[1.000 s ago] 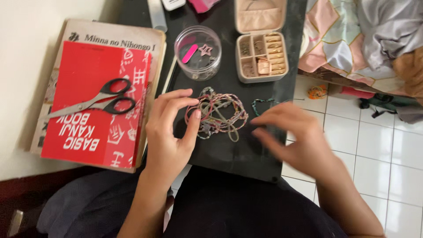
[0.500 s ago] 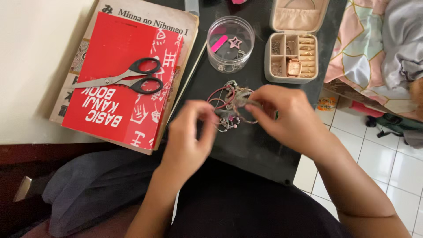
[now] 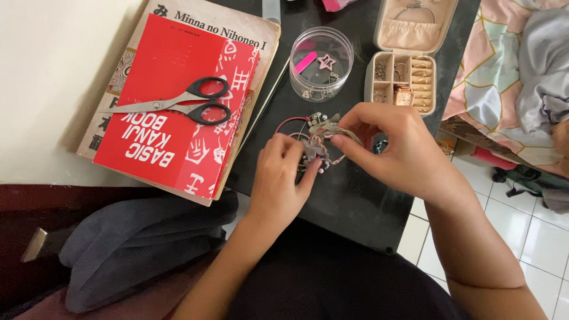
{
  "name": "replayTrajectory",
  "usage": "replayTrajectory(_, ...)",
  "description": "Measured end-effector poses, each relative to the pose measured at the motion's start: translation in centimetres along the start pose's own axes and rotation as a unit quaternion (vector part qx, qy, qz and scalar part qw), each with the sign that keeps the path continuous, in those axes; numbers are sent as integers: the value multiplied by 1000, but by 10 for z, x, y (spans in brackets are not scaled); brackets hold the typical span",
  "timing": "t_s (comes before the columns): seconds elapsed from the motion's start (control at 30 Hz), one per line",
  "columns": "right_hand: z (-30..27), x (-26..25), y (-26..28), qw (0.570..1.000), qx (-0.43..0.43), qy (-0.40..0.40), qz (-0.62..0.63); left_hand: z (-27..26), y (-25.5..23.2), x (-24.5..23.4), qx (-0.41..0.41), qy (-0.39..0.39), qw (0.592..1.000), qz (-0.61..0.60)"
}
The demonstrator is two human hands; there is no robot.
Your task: The person removes a watch and a bracelet, then places them into a jewelry box. They also untangle several beaded bracelets and place them into a clear container. The items are then moved to a dresser.
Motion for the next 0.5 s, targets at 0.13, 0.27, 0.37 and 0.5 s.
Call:
replayTrajectory(0.13,-1,-4,-8,1000,10,-23,7,9,-10,-14,-10,-3,989,-150)
replayTrajectory(0.27,4,-1,-14,999,35,-16,-22,13,-11,-46,-95,65,959,-258)
replayTrajectory(0.37,4,6,-11,997,46,17,-59,23,-19,-60,-133,99,918,-361)
replayTrajectory(0.5,1,5,14,998,-57,10,-9,38,-40,-66,-164,150,814,-537)
Point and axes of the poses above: each hand's wrist, its own z-axis towards the middle knuckle, its own x-axis out of the palm, y = z × x, the point moved 9 cm from there along z, towards the middle knuckle, and after that the axes turned 3 degrees about -z, right-handed, at the moved point
